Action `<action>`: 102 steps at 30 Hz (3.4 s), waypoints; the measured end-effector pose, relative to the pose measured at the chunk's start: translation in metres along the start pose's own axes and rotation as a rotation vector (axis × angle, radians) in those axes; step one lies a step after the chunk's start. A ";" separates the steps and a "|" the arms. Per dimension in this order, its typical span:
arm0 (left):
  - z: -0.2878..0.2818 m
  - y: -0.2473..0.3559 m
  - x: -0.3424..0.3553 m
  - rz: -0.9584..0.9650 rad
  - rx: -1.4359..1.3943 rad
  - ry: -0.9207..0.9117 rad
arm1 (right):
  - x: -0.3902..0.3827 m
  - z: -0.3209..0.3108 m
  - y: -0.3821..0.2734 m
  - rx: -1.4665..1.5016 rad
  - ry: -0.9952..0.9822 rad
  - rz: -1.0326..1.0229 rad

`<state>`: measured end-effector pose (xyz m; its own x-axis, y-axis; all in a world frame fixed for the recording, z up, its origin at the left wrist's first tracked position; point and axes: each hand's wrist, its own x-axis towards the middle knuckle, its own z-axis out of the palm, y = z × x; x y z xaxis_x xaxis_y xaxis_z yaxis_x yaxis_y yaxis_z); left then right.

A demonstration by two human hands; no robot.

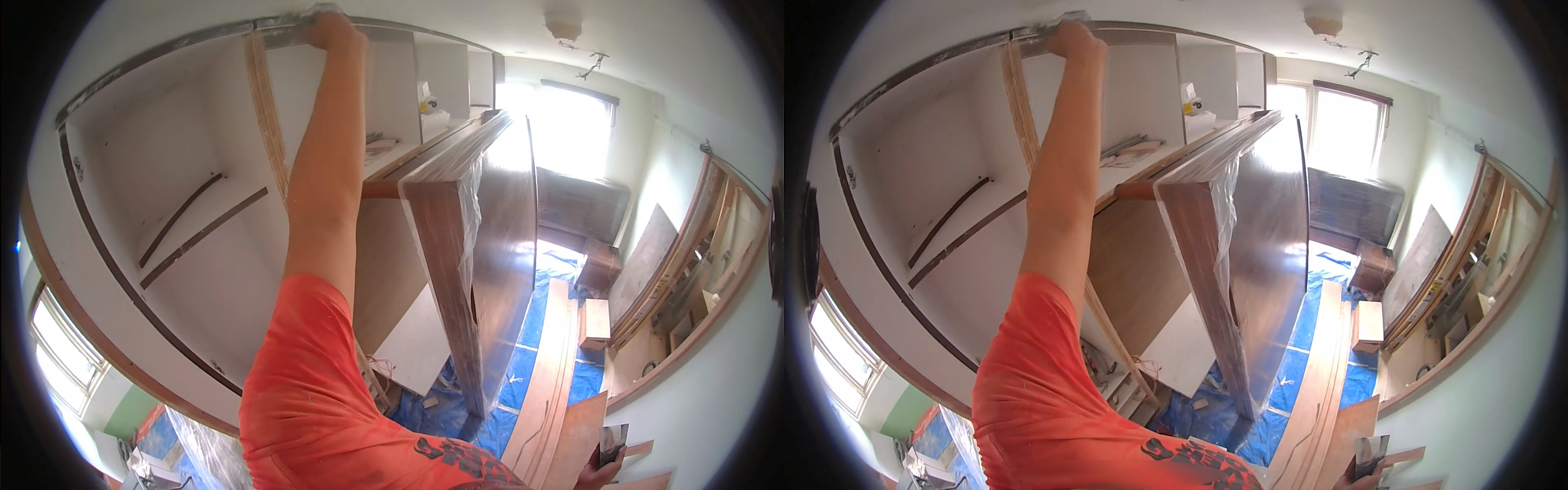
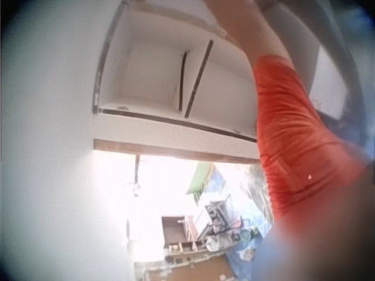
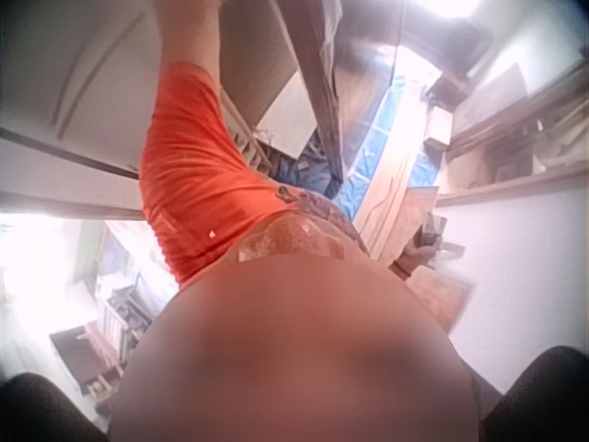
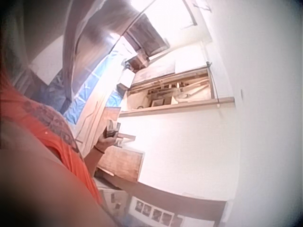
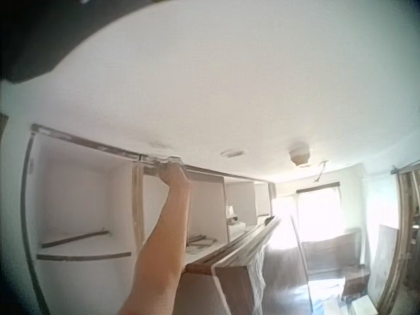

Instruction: The person uses a putty knife to apply plaster to a wall and ceiling. They repeatedly scoop plaster from a hawk and spread it onto the surfaces, working on different sections of the wall and ceiling throughout the clip.

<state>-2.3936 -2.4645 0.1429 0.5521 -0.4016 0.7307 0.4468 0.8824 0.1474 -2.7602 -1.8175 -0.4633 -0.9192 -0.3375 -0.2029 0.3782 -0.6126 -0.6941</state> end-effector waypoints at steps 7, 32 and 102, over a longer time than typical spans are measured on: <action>0.033 0.031 0.048 -0.223 -0.090 0.142 | 0.010 -0.031 0.008 0.141 0.009 -0.003; 0.005 0.062 -0.052 -0.086 0.133 -0.119 | 0.001 -0.018 0.017 0.218 0.015 0.119; -0.297 0.248 -0.603 -1.364 0.544 -0.743 | -0.044 0.155 0.077 0.136 -0.654 0.956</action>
<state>-2.4069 -2.0762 -0.4590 -0.5270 -0.8498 -0.0105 -0.0827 0.0390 0.9958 -2.6738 -1.9601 -0.4009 -0.0365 -0.9829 -0.1805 0.9312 0.0321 -0.3630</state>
